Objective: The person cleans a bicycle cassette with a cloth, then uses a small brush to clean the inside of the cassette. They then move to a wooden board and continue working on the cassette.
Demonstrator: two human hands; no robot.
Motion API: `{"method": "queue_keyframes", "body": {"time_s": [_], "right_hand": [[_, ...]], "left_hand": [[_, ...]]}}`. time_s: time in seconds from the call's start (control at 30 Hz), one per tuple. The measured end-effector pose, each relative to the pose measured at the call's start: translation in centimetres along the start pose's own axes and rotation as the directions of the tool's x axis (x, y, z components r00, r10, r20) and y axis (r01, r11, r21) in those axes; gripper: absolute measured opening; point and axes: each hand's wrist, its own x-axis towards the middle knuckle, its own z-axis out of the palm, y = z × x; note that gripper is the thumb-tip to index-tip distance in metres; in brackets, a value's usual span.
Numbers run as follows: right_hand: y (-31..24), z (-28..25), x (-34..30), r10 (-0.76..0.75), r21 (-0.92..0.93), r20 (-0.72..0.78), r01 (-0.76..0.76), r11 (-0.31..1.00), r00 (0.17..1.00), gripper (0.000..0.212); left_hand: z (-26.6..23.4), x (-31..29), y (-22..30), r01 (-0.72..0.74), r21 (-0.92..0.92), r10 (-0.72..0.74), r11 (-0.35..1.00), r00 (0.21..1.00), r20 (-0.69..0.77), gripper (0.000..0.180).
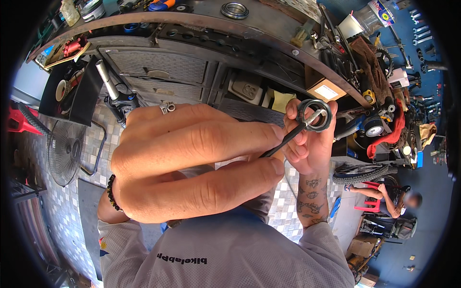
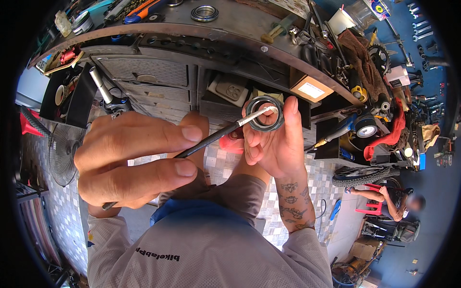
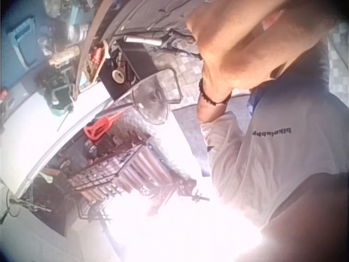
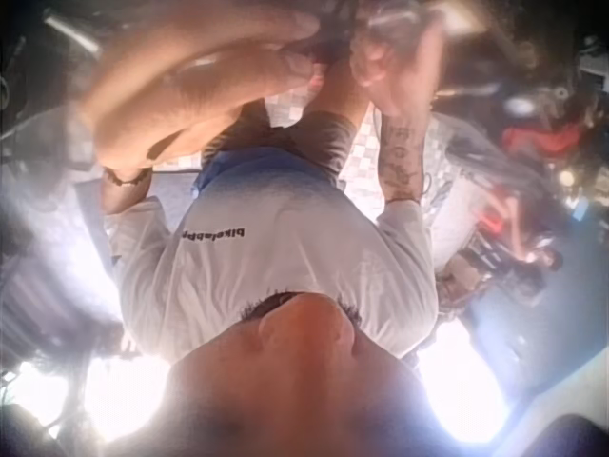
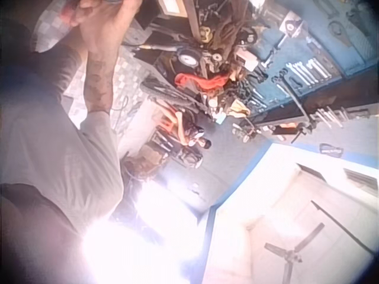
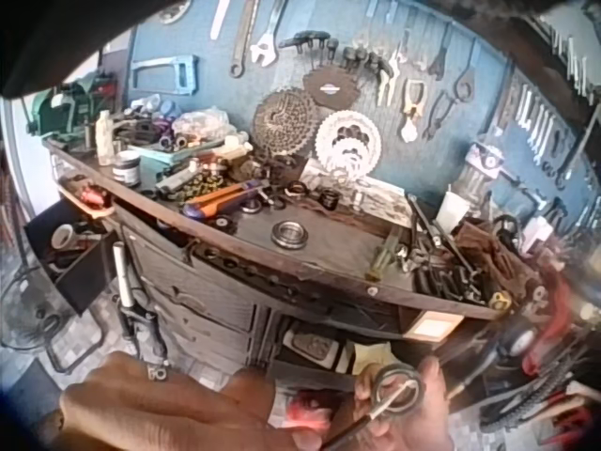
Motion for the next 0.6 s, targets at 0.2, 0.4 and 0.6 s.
{"method": "queue_keyframes", "body": {"time_s": [0.2, 0.4, 0.6], "right_hand": [[0.1, 0.1, -0.1, -0.014, -0.039, -0.026, 0.013, 0.999, 1.000, 0.078], [0.6, -0.4, -0.1, -0.062, 0.001, -0.045, 0.062, 0.998, 0.997, 0.079], [0.6, -0.6, -0.1, -0.068, -0.064, -0.049, 0.065, 0.996, 0.996, 0.081]], "left_hand": [[-0.8, 0.4, 0.6, 0.046, 0.005, -0.046, 0.999, 0.997, 0.064, 0.027], [-1.0, 0.6, 1.0, 0.075, 0.025, -0.077, 0.997, 0.994, 0.083, 0.022], [-1.2, 0.6, 1.1, 0.101, 0.018, -0.102, 0.995, 0.990, 0.096, 0.020]]}}
